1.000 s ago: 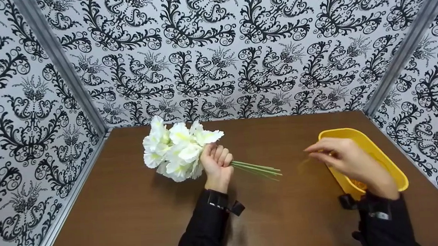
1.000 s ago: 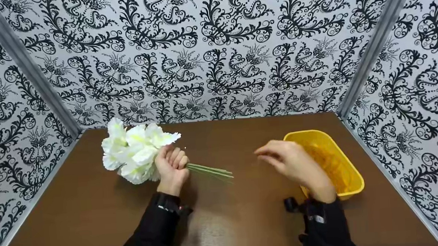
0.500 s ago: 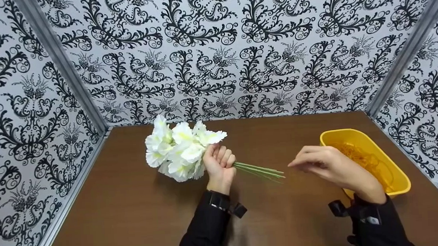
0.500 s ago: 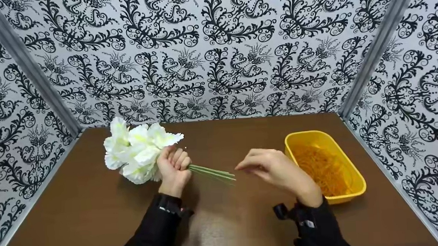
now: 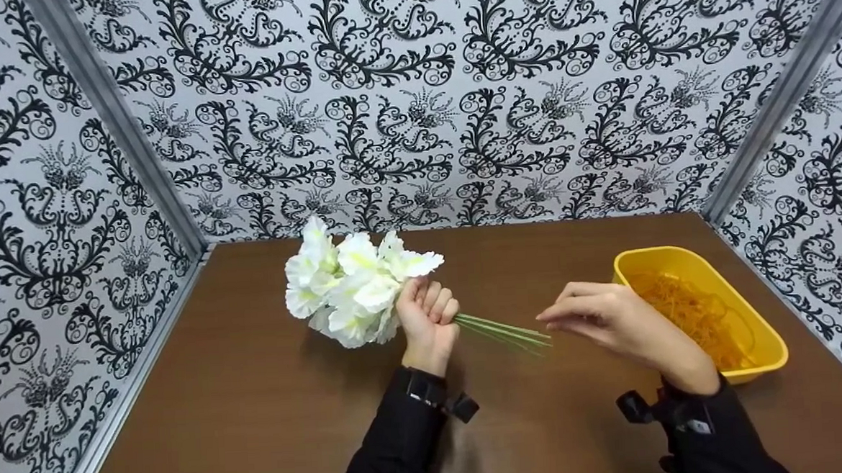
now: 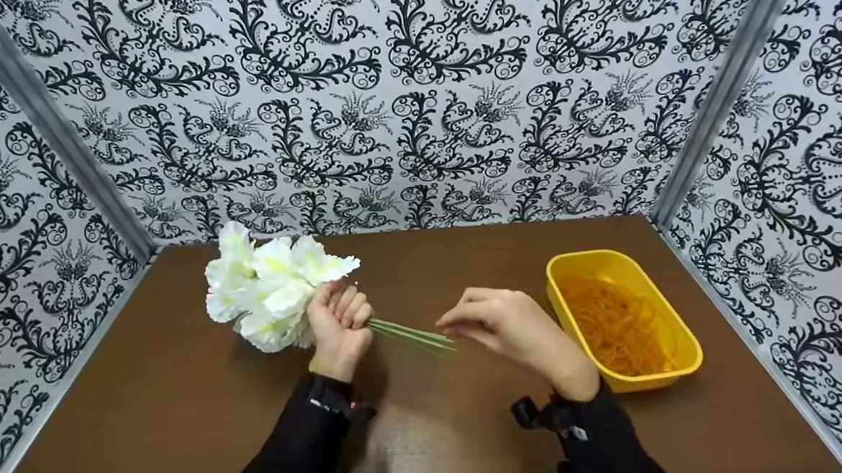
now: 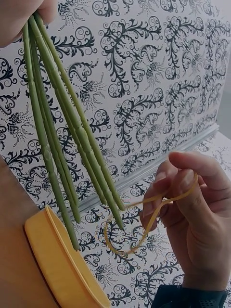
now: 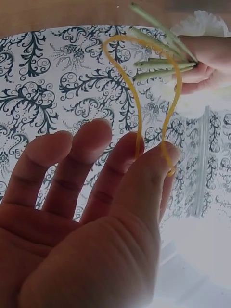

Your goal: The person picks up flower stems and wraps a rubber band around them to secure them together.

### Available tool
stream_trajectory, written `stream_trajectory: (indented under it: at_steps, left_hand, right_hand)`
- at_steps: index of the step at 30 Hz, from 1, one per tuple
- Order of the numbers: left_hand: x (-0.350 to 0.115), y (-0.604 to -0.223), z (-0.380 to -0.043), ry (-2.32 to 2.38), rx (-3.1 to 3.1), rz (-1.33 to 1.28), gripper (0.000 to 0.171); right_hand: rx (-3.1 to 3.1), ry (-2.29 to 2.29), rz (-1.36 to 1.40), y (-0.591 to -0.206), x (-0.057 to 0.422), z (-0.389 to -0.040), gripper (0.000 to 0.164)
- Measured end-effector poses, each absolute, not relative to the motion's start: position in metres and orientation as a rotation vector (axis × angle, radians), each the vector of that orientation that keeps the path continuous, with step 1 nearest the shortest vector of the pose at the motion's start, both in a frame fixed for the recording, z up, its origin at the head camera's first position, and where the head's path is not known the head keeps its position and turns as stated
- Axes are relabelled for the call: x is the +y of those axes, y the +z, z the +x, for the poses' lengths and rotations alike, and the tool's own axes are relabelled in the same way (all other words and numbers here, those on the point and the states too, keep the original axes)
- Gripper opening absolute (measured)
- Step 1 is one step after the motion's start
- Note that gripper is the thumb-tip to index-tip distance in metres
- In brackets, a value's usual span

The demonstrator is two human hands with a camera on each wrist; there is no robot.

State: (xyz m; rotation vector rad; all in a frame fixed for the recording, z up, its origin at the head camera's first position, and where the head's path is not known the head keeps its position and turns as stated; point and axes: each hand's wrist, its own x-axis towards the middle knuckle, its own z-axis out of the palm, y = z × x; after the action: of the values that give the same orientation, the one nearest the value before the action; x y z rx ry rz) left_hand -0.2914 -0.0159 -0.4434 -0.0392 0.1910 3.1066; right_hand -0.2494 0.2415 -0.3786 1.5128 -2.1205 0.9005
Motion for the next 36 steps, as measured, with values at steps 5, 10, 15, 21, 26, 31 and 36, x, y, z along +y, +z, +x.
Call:
stream_trajectory:
  at_steps: [5,10,15,21,26,31,36]
  left_hand:
    - [-0.014,-0.443,-0.29,3.097,0.193,-0.039,0.048]
    - [-0.012,-0.442,-0.289,3.085,0.199,-0.005,0.048]
    - [-0.008,-0.442,-0.288,3.078,0.22,-0.003,0.047]
    - [-0.005,-0.442,-0.286,3.074,0.237,-0.016,0.048]
    - [-0.004,-0.442,-0.285,3.063,0.255,-0.019,0.048]
    - [-0.002,-0.441,-0.284,3.052,0.278,-0.011,0.048]
    - [0.001,-0.442,-0.282,3.042,0.301,0.001,0.047]
  right_hand:
    - [-2.165,0.853,1.43,-0.382,0.241,-0.249,0.034]
    - [-2.173,0.81,1.352,-0.384,0.236,-0.249,0.036]
    - [-2.117,0.78,1.312,-0.383,0.228,-0.249,0.035]
    - [-2.152,0.837,1.251,-0.384,0.22,-0.245,0.029]
    - [-2.244,0.942,1.201,-0.388,0.213,-0.242,0.017]
    - [-2.277,1.052,1.131,-0.391,0.205,-0.24,0.012]
    - [-2.271,1.167,1.09,-0.395,0.199,-0.238,0.014]
